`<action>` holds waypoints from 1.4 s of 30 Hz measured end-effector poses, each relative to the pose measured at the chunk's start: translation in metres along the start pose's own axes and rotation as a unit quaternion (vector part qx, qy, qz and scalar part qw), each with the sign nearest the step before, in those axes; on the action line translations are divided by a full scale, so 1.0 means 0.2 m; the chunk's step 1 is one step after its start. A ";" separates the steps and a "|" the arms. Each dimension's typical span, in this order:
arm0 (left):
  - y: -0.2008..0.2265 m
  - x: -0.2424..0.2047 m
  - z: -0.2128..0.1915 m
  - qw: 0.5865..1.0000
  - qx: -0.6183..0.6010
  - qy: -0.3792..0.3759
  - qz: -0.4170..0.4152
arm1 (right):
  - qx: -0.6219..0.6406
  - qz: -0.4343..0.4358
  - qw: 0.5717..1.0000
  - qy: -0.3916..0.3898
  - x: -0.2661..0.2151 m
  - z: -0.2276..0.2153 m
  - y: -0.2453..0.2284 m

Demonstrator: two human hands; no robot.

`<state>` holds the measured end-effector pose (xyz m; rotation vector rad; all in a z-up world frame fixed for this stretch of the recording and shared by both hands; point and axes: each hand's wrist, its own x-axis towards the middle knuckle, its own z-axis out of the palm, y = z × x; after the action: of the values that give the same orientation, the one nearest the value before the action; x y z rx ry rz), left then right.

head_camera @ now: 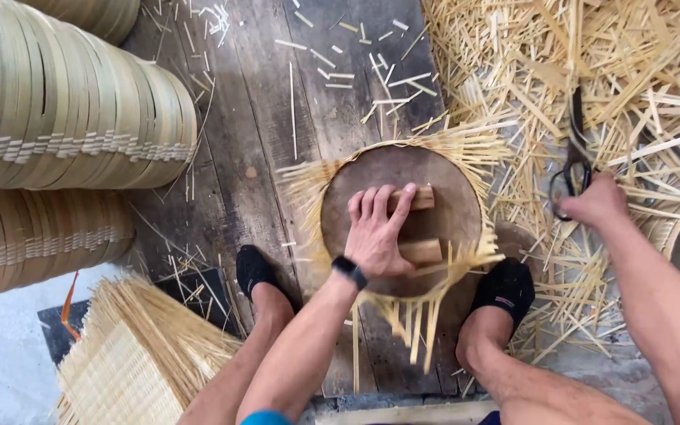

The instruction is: Weaving and trimming the bottom components of bamboo steamer baskets using strips and wooden molds.

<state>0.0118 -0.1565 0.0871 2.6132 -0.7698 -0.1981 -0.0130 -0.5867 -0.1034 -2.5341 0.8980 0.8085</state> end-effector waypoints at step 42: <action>0.13 0.08 0.24 0.954 -0.062 -0.080 -0.282 | -0.186 -0.257 0.936 0.151 -0.59 -0.06 -0.44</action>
<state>0.0015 -0.2017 0.0544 2.6504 -0.0309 -0.6042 -0.0258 -0.4720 -0.0126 -3.0747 0.1200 0.4597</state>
